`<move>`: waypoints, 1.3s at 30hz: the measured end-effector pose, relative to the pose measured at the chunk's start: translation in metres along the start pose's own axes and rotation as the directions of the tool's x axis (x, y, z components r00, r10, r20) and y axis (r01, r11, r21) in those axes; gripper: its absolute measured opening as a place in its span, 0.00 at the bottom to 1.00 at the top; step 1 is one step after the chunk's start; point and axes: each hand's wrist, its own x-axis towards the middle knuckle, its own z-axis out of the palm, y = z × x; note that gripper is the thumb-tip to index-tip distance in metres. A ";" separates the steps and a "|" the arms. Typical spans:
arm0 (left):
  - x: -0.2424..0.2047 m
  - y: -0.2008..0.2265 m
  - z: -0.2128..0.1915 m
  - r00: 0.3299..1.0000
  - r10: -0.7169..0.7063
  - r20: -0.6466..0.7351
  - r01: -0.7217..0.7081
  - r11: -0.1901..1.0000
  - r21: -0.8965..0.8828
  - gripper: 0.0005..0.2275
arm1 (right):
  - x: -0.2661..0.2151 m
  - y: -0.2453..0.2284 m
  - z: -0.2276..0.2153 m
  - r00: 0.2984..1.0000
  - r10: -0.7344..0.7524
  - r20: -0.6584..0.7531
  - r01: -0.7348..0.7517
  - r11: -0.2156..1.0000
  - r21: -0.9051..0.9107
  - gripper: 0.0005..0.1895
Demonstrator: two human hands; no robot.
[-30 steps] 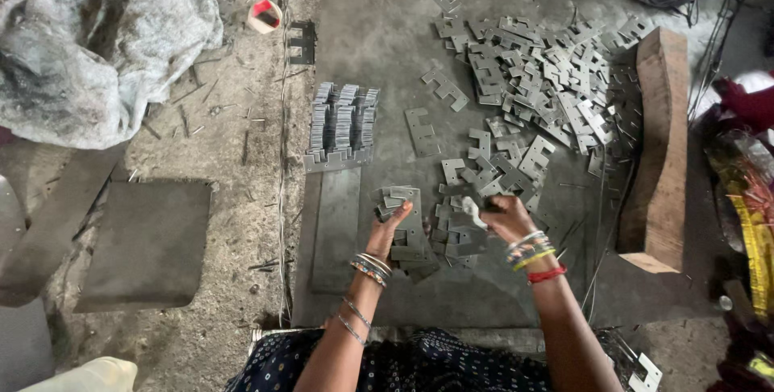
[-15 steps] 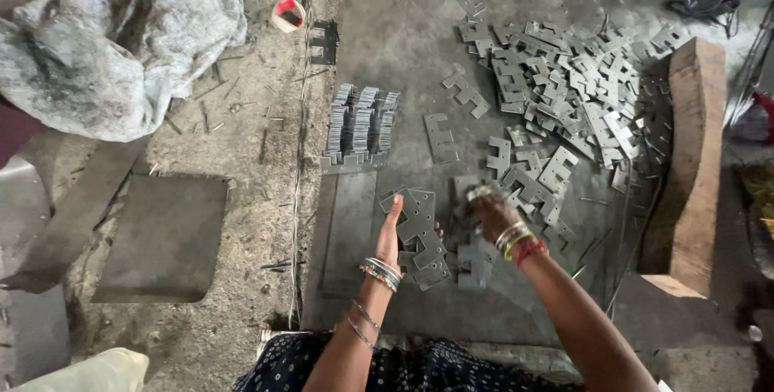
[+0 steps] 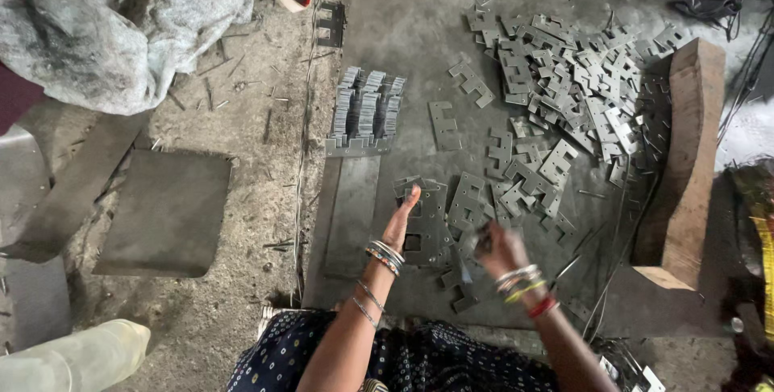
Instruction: The person sits on the floor and wipes small metal brackets with a white cloth. They pick up brackets from a pile, wipe them, and place them into neat stacks. The person occasionally uses a metal rod to move the pile of brackets.
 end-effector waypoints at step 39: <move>-0.003 0.021 0.008 0.968 -0.250 -0.029 0.242 0.955 -0.173 0.29 | 0.003 -0.022 -0.017 0.506 -0.733 -0.453 0.442 0.672 -0.594 0.21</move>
